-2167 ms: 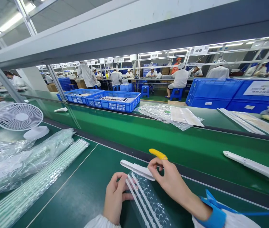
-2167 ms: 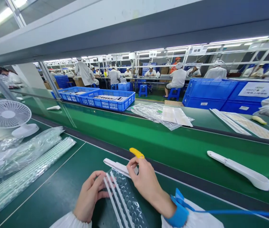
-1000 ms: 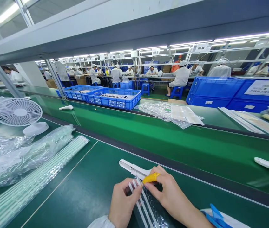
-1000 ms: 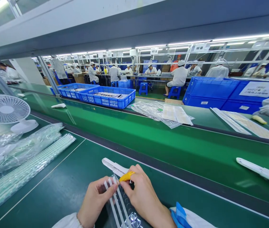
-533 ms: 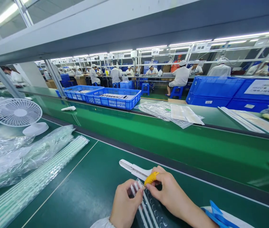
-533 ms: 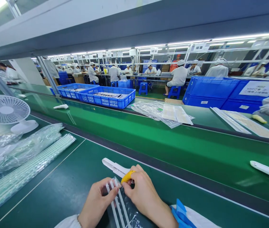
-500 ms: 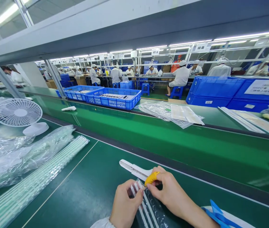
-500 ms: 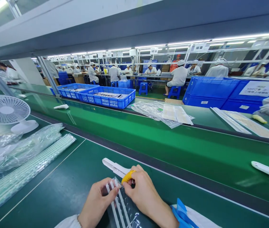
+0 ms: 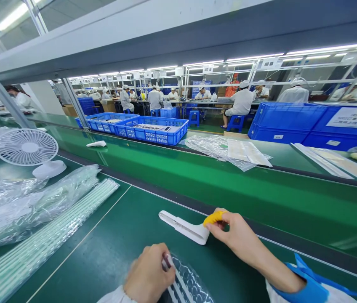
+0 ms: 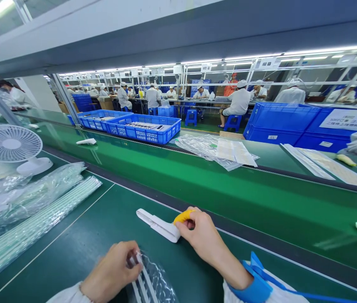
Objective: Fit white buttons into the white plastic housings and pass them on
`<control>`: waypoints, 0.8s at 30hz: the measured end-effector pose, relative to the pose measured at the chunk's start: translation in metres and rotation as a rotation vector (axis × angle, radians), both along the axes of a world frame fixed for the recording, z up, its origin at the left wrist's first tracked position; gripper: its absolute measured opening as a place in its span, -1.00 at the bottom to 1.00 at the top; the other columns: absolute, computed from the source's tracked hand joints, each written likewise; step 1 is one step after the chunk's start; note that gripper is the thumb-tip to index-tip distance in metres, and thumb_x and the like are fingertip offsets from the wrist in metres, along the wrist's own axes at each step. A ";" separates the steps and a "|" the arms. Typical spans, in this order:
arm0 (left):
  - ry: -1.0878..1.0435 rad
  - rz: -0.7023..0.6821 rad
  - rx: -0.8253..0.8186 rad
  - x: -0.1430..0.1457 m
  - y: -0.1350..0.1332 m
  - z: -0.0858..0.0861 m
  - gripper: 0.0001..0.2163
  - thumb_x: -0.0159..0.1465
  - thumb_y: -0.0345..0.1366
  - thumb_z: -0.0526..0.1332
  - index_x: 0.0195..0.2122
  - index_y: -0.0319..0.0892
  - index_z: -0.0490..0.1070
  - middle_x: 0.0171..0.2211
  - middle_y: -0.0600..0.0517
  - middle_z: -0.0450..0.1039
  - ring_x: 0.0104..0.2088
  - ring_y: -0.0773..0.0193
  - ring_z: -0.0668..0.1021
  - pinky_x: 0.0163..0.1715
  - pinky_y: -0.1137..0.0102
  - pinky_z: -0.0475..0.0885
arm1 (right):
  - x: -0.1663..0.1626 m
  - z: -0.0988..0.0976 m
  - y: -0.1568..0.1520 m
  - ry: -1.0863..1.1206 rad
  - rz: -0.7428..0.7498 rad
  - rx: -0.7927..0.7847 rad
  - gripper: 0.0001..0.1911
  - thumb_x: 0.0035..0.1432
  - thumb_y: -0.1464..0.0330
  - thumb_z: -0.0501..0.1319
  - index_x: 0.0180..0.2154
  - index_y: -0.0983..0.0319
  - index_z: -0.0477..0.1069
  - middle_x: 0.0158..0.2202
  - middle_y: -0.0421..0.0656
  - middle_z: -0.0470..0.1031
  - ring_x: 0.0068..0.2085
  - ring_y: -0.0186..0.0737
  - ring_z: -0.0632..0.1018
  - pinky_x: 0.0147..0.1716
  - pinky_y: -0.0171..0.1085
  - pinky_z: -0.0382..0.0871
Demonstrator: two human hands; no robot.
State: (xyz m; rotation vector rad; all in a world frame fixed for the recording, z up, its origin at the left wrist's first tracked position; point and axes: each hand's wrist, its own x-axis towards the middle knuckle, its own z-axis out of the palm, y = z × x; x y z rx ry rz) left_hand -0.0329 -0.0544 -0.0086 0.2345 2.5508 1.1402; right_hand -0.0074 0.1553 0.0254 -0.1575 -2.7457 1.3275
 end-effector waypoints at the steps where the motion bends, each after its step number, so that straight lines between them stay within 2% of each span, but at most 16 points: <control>1: 0.029 0.017 -0.047 -0.004 -0.007 0.002 -0.90 -0.16 -0.35 0.24 -0.72 -0.08 0.31 -0.69 0.08 0.33 -0.61 0.20 0.38 -0.62 0.43 0.10 | -0.001 0.002 0.002 0.006 -0.010 -0.006 -0.79 -0.05 0.31 0.11 -0.58 0.24 0.45 -0.57 -0.18 0.32 -0.50 -0.24 0.36 -0.51 -0.28 0.26; 3: 0.106 0.055 -0.096 -0.013 -0.016 0.006 -0.89 -0.10 -0.23 0.25 -0.66 -0.08 0.35 -0.61 0.02 0.38 -0.58 0.12 0.41 -0.60 0.38 0.14 | -0.002 0.004 0.006 0.013 -0.018 -0.020 -0.77 -0.05 0.28 0.11 -0.55 0.24 0.48 -0.55 -0.16 0.34 -0.48 -0.22 0.37 -0.48 -0.26 0.27; 5: 0.224 0.078 -0.074 -0.024 -0.016 0.005 -0.87 0.02 -0.19 0.18 -0.45 -0.10 0.42 -0.39 -0.06 0.43 -0.34 0.00 0.45 -0.41 0.26 0.25 | -0.002 0.005 0.008 0.019 -0.017 -0.032 -0.75 -0.05 0.26 0.11 -0.51 0.24 0.50 -0.52 -0.14 0.37 -0.46 -0.20 0.39 -0.45 -0.25 0.29; 7: 0.323 0.058 0.002 -0.033 -0.008 0.000 -0.80 0.10 -0.29 0.10 -0.25 -0.08 0.41 -0.17 -0.07 0.39 -0.04 -0.01 0.33 -0.10 0.17 0.15 | -0.001 0.007 0.010 0.025 -0.009 -0.041 -0.75 -0.05 0.25 0.11 -0.50 0.22 0.50 -0.51 -0.14 0.39 -0.46 -0.20 0.40 -0.44 -0.24 0.29; 8: 0.342 0.035 0.048 -0.036 -0.002 -0.004 -0.77 0.11 -0.34 0.09 -0.21 -0.07 0.41 -0.13 -0.05 0.38 0.02 0.02 0.28 -0.02 0.15 0.07 | 0.000 0.009 0.010 0.029 -0.004 -0.041 -0.76 -0.04 0.25 0.11 -0.50 0.22 0.50 -0.51 -0.15 0.38 -0.46 -0.21 0.40 -0.44 -0.25 0.29; 10: 0.326 -0.004 0.138 -0.041 0.007 -0.011 -0.77 0.10 -0.38 0.09 -0.24 -0.06 0.44 -0.18 -0.03 0.43 -0.02 0.04 0.33 0.02 0.12 0.03 | 0.003 0.012 0.010 0.034 0.013 -0.020 -0.76 -0.02 0.26 0.11 -0.52 0.23 0.49 -0.51 -0.16 0.37 -0.46 -0.21 0.40 -0.44 -0.25 0.29; 13: 0.230 -0.019 0.296 -0.041 0.016 -0.018 -0.84 0.10 -0.31 0.11 -0.36 -0.14 0.46 -0.33 -0.05 0.48 -0.23 0.10 0.47 -0.12 0.15 0.25 | 0.008 0.015 0.009 0.037 0.059 0.089 -0.76 0.04 0.31 0.09 -0.51 0.25 0.46 -0.49 -0.15 0.36 -0.43 -0.22 0.41 -0.43 -0.27 0.30; 16: 0.074 0.014 0.460 -0.034 0.018 -0.017 -0.77 0.12 -0.18 0.08 -0.36 -0.21 0.42 -0.44 -0.04 0.48 -0.47 0.21 0.53 -0.47 0.32 0.43 | 0.010 0.014 0.010 0.029 0.129 0.316 -0.78 0.08 0.41 0.07 -0.49 0.25 0.46 -0.51 -0.17 0.36 -0.43 -0.25 0.41 -0.44 -0.30 0.30; 19: -0.063 0.070 0.564 -0.025 0.018 -0.014 -0.70 0.08 -0.10 0.11 -0.34 -0.25 0.40 -0.54 0.04 0.43 -0.64 0.31 0.49 -0.74 0.45 0.36 | 0.009 0.008 0.013 0.014 0.158 0.554 -0.80 0.07 0.46 0.09 -0.52 0.24 0.44 -0.55 -0.18 0.38 -0.43 -0.22 0.42 -0.42 -0.28 0.29; 24: -0.173 0.100 0.648 -0.015 0.018 -0.004 -0.68 0.00 -0.09 0.23 -0.40 -0.29 0.45 -0.70 0.12 0.36 -0.73 0.41 0.42 -0.82 0.57 0.30 | 0.007 -0.001 0.017 -0.028 0.115 0.674 -0.72 0.04 0.47 0.13 -0.67 0.23 0.34 -0.63 -0.19 0.38 -0.50 -0.20 0.43 -0.47 -0.27 0.23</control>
